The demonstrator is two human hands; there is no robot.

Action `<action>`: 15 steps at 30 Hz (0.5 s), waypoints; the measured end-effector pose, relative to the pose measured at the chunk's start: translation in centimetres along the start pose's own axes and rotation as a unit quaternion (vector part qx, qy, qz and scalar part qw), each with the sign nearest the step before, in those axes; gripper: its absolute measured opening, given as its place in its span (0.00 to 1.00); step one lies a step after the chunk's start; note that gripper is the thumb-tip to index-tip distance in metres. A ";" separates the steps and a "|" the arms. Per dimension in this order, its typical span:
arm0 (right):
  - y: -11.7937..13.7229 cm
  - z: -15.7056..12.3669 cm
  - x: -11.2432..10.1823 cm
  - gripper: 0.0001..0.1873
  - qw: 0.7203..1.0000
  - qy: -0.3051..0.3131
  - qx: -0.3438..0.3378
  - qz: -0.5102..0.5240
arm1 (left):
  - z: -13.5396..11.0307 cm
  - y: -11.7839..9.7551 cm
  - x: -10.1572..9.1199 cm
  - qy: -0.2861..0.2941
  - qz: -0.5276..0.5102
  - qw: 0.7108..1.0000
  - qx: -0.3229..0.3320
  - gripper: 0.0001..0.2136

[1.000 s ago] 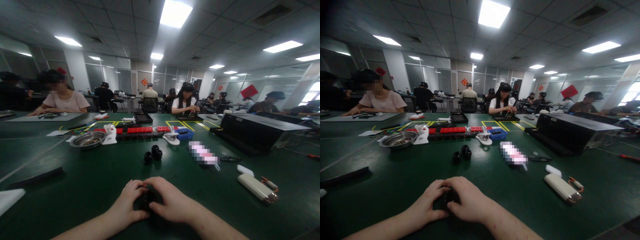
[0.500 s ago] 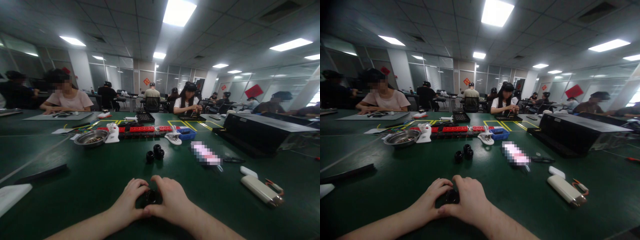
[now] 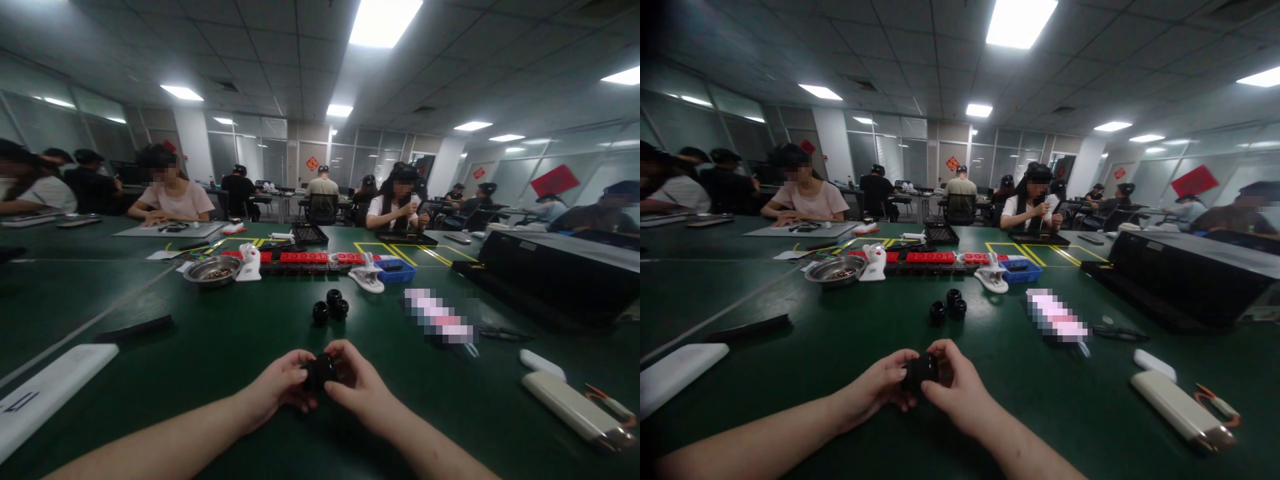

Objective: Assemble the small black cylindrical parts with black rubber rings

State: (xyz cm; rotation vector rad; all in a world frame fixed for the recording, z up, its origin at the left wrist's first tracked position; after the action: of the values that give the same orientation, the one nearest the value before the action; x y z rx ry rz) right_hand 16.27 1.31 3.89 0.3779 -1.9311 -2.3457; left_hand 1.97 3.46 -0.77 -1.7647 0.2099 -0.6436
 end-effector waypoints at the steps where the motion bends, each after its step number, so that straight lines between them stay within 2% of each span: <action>1: 0.0 0.0 0.0 0.17 1.000 0.003 -0.010 -0.007 | 0.2 0.1 -0.1 -0.004 -0.004 1.000 -0.010 0.21; 5: 1.1 -0.5 0.1 0.20 0.983 0.014 -0.130 -0.125 | 0.7 0.4 -0.3 0.002 -0.002 1.000 -0.029 0.18; 8: 2.0 -1.1 0.2 0.22 0.962 0.026 -0.198 -0.187 | 0.8 0.4 -0.4 0.018 0.002 0.999 -0.032 0.21; 12: 1.9 -1.4 0.2 0.25 0.964 0.016 -0.195 -0.181 | 0.5 0.3 -0.4 0.037 0.017 0.999 -0.022 0.27; 15: 0.7 -1.0 -0.2 0.31 0.983 -0.033 -0.118 -0.134 | 0.3 0.0 -0.2 0.025 0.025 0.999 0.001 0.27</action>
State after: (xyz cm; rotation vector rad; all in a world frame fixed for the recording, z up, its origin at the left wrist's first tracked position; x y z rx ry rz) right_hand 16.67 0.23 4.44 0.5768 -1.6928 -2.7510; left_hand 1.91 3.79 -0.89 -1.7380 0.2874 -0.6529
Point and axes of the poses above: each hand's wrist, its own z-axis towards the middle knuckle, its own x-axis out of the palm, y = z × x, the point moved 4 cm from there along z, towards the middle knuckle, and after that the axes turned 8 degrees about -y, right-handed, at the moved point
